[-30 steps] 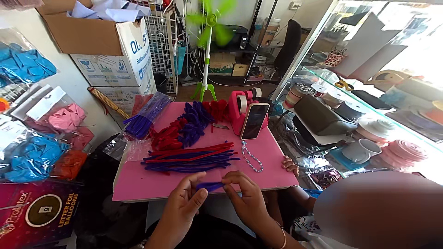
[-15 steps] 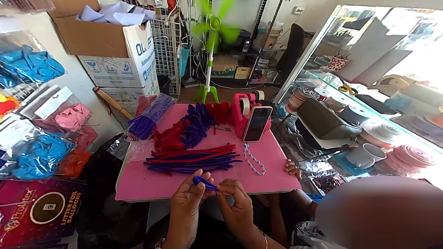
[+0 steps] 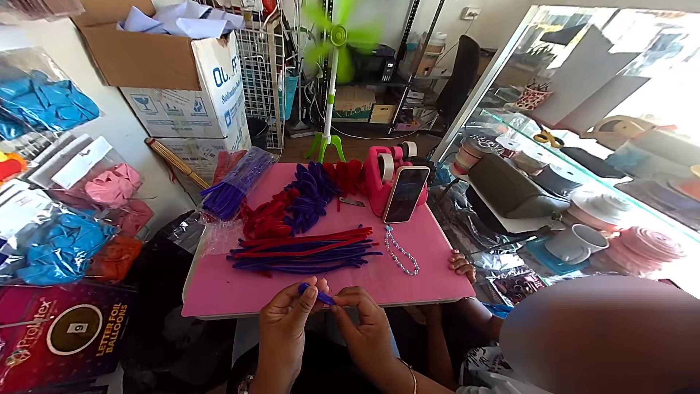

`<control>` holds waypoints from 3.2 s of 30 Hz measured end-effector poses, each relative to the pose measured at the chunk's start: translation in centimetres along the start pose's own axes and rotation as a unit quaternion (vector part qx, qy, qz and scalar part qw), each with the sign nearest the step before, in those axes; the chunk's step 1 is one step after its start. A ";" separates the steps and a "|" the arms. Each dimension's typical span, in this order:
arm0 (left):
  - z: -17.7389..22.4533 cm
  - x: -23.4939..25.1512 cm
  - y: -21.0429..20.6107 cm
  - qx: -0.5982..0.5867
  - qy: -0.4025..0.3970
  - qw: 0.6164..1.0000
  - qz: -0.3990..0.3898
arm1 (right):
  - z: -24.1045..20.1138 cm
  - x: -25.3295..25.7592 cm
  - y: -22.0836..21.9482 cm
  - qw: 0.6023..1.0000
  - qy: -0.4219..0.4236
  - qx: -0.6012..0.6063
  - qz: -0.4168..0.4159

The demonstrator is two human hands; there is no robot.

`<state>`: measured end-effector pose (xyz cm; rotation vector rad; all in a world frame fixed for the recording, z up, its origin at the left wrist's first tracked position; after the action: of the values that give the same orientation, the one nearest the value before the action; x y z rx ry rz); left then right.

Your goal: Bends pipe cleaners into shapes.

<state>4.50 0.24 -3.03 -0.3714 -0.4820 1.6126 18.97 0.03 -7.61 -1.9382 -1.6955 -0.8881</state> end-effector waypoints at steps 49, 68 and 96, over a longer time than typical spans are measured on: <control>-0.3 -0.1 0.7 -0.023 0.057 0.996 0.058 | -1.4 1.0 -2.7 0.910 -0.281 0.304 0.020; -0.2 -0.4 1.4 0.197 -0.252 0.944 -0.078 | -1.3 0.8 -3.0 0.914 -0.215 0.344 0.003; 3.3 1.7 8.1 -0.034 0.062 0.993 0.100 | 4.0 6.3 -5.8 0.924 0.153 -0.263 -0.232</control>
<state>-4.29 1.11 -4.27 -0.5820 -0.4152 1.7565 14.38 8.22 -6.67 -1.5672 -1.8772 -1.8823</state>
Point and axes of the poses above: each hand's wrist, its own x-axis towards the middle knuckle, its own y-axis out of the back of the hand, z = x × y, the point moved 2 cm from there along x, towards the middle knuckle, and after that the axes turned 5 degrees about y, right-handed, at the moved point
